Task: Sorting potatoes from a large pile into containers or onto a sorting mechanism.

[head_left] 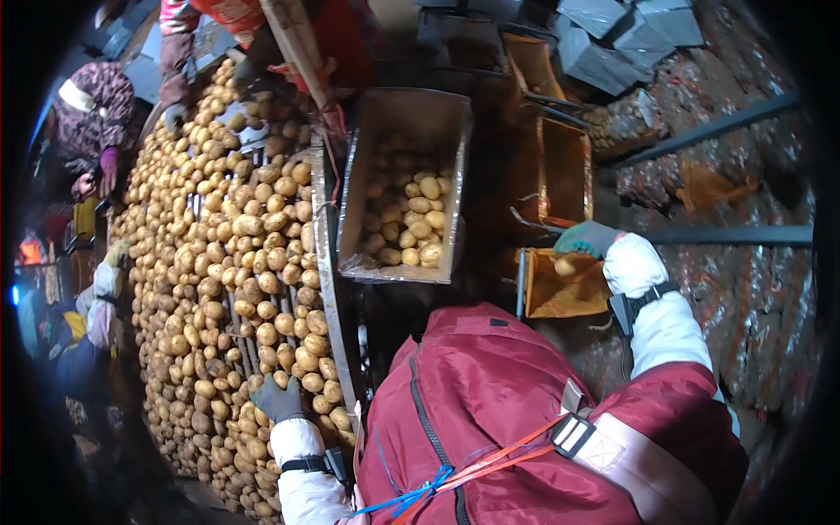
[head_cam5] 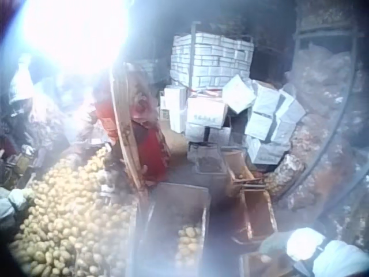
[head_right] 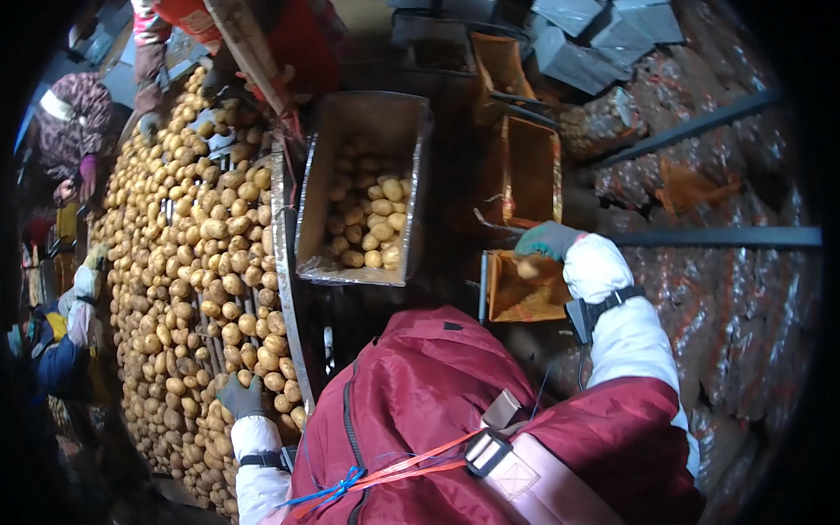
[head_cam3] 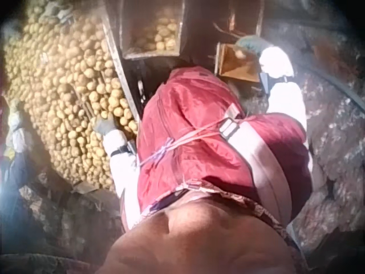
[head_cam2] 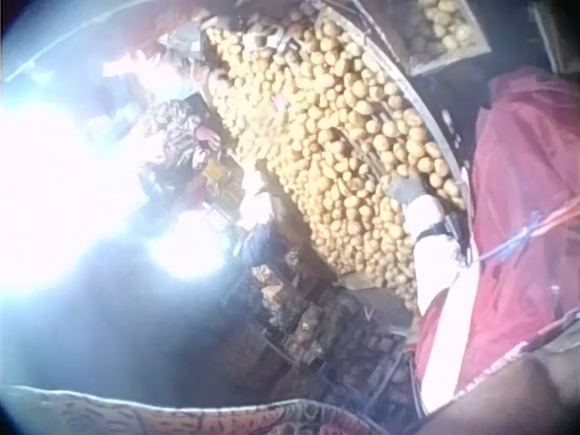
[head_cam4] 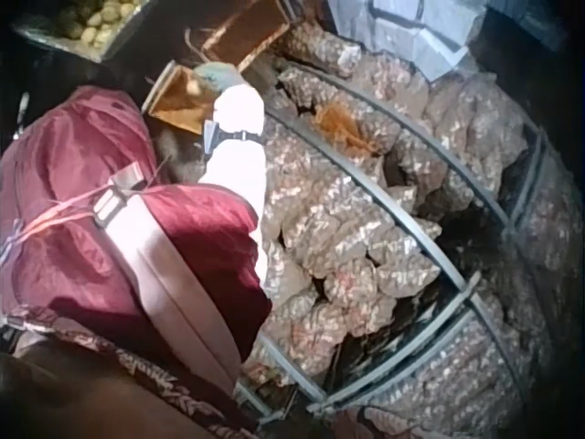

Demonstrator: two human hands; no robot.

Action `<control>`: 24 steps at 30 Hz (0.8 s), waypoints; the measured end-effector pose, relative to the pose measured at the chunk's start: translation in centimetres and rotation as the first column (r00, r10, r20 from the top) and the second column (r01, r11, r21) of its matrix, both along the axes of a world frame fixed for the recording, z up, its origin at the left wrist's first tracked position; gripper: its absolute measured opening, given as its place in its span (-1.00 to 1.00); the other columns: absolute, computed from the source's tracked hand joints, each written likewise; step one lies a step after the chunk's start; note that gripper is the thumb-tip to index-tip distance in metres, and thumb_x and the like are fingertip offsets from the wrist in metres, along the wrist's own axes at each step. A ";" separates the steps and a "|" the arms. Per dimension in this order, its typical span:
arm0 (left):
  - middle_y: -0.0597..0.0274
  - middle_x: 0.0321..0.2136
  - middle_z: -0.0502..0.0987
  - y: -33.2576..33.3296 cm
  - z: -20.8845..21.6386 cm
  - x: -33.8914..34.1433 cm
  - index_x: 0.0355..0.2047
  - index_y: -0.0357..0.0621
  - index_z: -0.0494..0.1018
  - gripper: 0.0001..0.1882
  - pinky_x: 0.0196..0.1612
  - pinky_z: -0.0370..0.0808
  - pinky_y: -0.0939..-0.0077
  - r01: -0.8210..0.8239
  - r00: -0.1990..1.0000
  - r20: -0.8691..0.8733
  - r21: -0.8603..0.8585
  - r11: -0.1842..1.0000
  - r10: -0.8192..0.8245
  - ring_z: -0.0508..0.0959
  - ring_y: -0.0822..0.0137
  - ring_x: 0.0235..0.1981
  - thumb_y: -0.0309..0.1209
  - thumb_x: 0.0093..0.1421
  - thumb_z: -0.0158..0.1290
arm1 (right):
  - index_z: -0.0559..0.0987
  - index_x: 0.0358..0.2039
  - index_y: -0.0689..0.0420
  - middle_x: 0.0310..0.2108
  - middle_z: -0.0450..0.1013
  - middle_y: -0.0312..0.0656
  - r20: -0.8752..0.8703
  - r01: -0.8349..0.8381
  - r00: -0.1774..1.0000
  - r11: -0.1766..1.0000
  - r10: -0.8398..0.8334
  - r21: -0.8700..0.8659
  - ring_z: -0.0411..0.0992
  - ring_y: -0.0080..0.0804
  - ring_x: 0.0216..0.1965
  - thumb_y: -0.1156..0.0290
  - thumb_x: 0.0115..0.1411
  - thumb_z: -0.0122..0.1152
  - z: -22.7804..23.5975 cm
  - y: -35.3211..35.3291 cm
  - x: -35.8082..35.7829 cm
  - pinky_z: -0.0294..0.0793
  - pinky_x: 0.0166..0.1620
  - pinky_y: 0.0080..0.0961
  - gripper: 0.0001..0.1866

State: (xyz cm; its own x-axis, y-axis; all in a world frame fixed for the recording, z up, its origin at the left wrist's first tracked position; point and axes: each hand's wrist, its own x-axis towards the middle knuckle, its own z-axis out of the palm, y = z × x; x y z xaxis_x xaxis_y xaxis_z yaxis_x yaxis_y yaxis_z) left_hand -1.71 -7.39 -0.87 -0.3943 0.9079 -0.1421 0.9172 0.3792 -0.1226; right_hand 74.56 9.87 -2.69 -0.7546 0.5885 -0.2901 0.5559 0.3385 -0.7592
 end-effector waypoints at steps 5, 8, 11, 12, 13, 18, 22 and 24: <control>-0.19 -0.14 0.56 -2.3 -3.3 -0.2 -0.09 -0.04 0.53 -0.41 0.36 0.02 -0.26 -0.110 0.988 0.119 0.121 0.987 0.096 0.47 -0.22 0.03 -0.04 -0.11 0.32 | 0.67 -0.16 0.20 -0.30 0.60 -0.21 0.100 0.495 0.726 0.416 -0.680 -0.762 0.56 -0.52 -0.29 0.32 0.30 0.16 3.7 3.4 -13.4 0.53 -0.22 -0.61 -0.75; -0.10 -0.16 0.57 -1.2 -3.5 1.0 -0.04 -0.06 0.52 -0.36 0.31 0.14 -0.18 -0.113 0.988 0.127 0.176 0.978 0.091 0.48 -0.13 0.02 -0.06 -0.13 0.35 | 0.67 -0.16 0.24 -0.31 0.60 -0.21 0.018 0.325 0.826 0.451 -0.563 -0.831 0.55 -0.54 -0.33 0.29 0.31 0.15 5.1 5.5 -22.2 0.51 -0.27 -0.63 -0.72; -0.08 -0.04 0.55 -1.3 -1.2 0.7 0.10 -0.06 0.48 -0.25 0.20 0.33 0.09 -0.153 0.959 0.255 0.103 0.983 0.123 0.47 -0.05 0.04 -0.12 -0.16 0.35 | 0.64 -0.10 0.29 -0.26 0.60 -0.18 -0.093 0.089 0.944 0.515 -0.316 -0.852 0.55 -0.48 -0.32 0.17 0.35 0.12 5.8 6.5 -31.5 0.49 -0.28 -0.64 -0.60; -0.05 -0.02 0.55 -1.4 0.0 0.4 0.10 -0.06 0.48 -0.27 0.20 0.34 0.12 -0.185 0.937 0.320 0.115 0.976 0.140 0.48 -0.04 0.05 -0.19 -0.15 0.35 | 0.64 -0.11 0.29 -0.28 0.60 -0.19 -0.173 0.001 0.946 0.539 -0.273 -0.843 0.53 -0.51 -0.35 0.18 0.35 0.12 5.9 6.1 -34.5 0.47 -0.29 -0.66 -0.61; -0.03 0.01 0.54 -1.7 1.0 0.0 0.11 -0.06 0.47 -0.28 0.20 0.36 0.14 -0.216 0.911 0.385 0.130 0.968 0.151 0.49 -0.03 0.06 -0.26 -0.14 0.35 | 0.65 -0.12 0.28 -0.29 0.60 -0.20 -0.252 -0.083 0.940 0.559 -0.232 -0.825 0.51 -0.55 -0.38 0.18 0.35 0.13 6.0 5.6 -37.6 0.45 -0.31 -0.67 -0.62; 0.09 0.11 0.47 -2.0 4.2 1.8 0.19 -0.14 0.40 -0.27 0.21 0.38 0.36 -0.630 0.392 0.911 0.168 0.759 0.124 0.45 0.17 0.14 -0.46 -0.06 0.33 | 0.56 -0.02 0.09 -0.28 0.54 -0.29 -0.045 -0.008 0.965 0.139 -0.259 -0.990 0.51 -0.43 -0.38 0.13 0.37 0.10 6.1 1.8 -48.8 0.53 -0.30 -0.49 -0.66; 0.03 0.18 0.40 -0.7 6.4 7.2 0.23 -0.17 0.34 -0.23 0.25 0.35 0.31 -0.380 0.471 0.881 0.244 0.892 -0.040 0.36 0.14 0.24 -0.36 -0.01 0.35 | 0.40 0.14 -0.05 -0.22 0.50 -0.27 -0.093 -0.103 0.987 -0.078 -0.127 -0.992 0.53 -0.34 -0.29 -0.02 0.35 0.09 2.1 -1.4 -54.1 0.57 -0.32 -0.37 -0.54; -0.03 0.18 0.40 -1.3 6.6 6.9 0.24 -0.12 0.35 -0.21 0.32 0.26 0.20 -0.250 0.604 0.792 0.301 0.920 -0.095 0.33 0.01 0.27 -0.30 -0.03 0.36 | 0.49 0.01 0.06 -0.21 0.51 -0.22 0.004 -0.017 0.990 -0.154 -0.140 -0.988 0.52 -0.38 -0.27 0.08 0.31 0.19 2.8 -2.5 -55.1 0.59 -0.30 -0.36 -0.61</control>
State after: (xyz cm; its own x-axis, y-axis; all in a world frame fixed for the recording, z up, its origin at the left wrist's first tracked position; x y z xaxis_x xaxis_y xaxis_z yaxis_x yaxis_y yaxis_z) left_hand 5.24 -8.65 5.77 -0.3571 0.9271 -0.1143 0.5518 0.3081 0.7750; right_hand 19.49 7.34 0.12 -0.7976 -0.2690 -0.5398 0.4393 -0.8724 -0.2143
